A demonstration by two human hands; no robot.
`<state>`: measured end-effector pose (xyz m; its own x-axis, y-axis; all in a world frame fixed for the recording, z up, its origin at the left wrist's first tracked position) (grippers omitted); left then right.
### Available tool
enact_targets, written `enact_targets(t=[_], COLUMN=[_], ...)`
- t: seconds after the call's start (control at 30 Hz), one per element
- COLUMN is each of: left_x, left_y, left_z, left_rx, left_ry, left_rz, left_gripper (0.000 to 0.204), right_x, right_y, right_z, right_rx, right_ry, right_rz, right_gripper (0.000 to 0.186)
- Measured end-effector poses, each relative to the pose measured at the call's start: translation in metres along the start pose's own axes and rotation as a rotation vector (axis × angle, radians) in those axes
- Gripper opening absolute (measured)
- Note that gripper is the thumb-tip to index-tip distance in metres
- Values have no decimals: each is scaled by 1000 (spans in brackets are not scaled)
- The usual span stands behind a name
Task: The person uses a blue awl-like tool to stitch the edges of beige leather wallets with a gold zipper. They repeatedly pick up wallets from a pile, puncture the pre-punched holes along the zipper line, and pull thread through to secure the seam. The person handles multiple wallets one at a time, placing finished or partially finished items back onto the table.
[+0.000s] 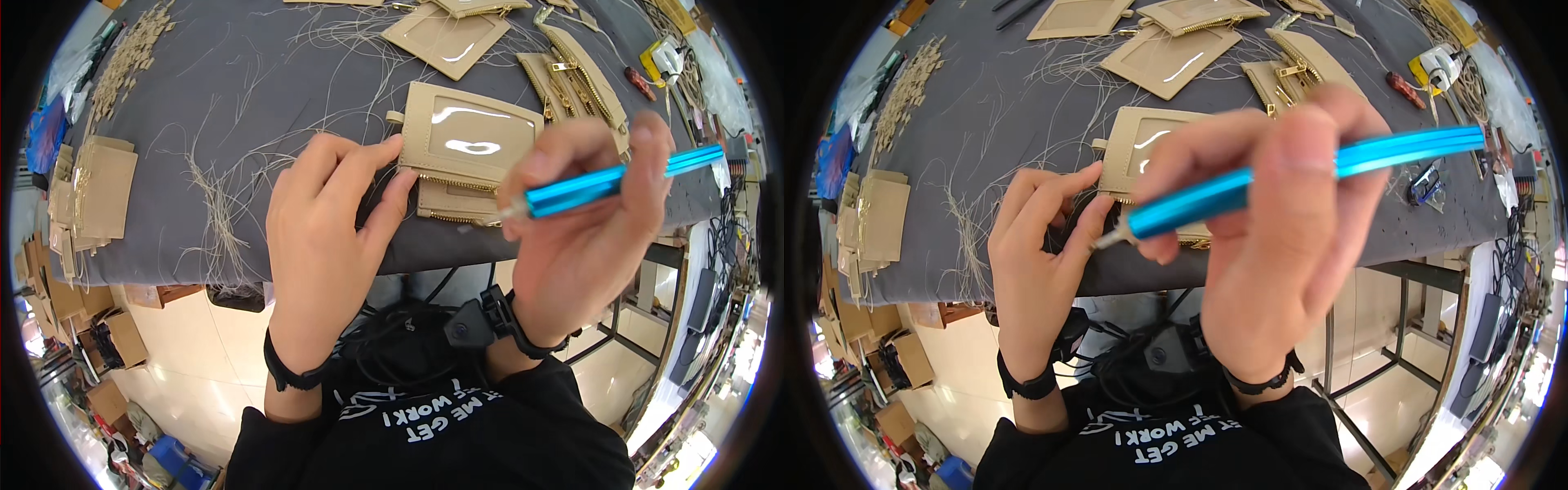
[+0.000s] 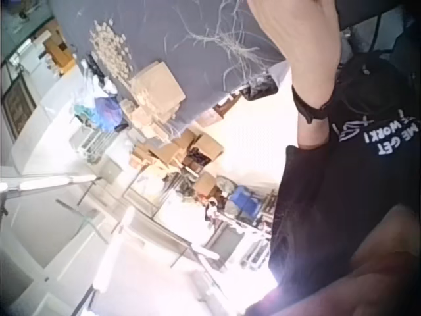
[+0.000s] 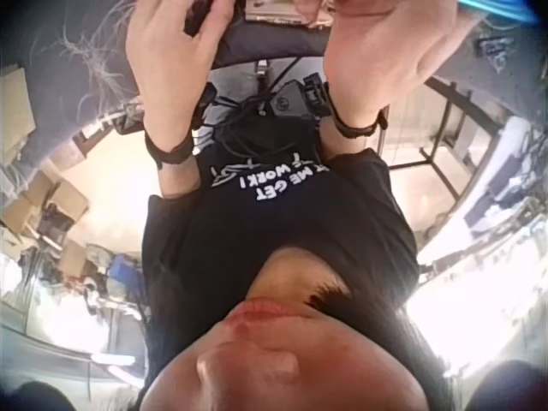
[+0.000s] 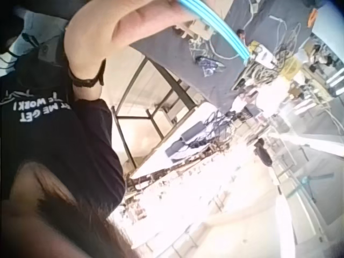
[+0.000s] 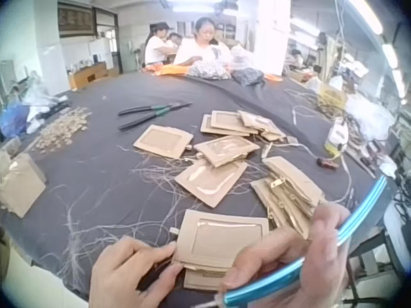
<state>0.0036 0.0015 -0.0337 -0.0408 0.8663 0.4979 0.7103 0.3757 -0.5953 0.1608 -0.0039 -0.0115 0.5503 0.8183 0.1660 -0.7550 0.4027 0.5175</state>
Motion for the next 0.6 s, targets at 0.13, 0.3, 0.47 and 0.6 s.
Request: enact_targets(t=[0.13, 0.3, 0.47, 0.6], left_x=[-6, -6, -4, -4], left_y=[2, 1, 5, 6], left_z=[0, 4, 4, 7], left_rx=[-53, -73, -69, -44], left_ry=[10, 11, -10, -16], left_rz=[-25, -78, -14, 18], left_gripper=[18, 18, 14, 11], right_x=[8, 9, 9, 8], right_y=[8, 4, 4, 6], right_z=[-13, -32, -36, -35], right_rx=[-200, -331, -482, -588], right_ry=[-53, -30, -27, 13], right_rz=[57, 78, 26, -23], right_gripper=[27, 27, 29, 32])
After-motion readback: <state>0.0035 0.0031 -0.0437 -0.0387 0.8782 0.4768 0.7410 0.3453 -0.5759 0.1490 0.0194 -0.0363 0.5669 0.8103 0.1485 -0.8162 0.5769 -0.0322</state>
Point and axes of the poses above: each hand's wrist, its own x-axis towards the middle knuckle, its own y-axis out of the palm, z = x × y, the point moved 7 cm from there along x, towards the middle knuckle, and after that the axes turned 12 degrees about -z, right-handed, at the moved point
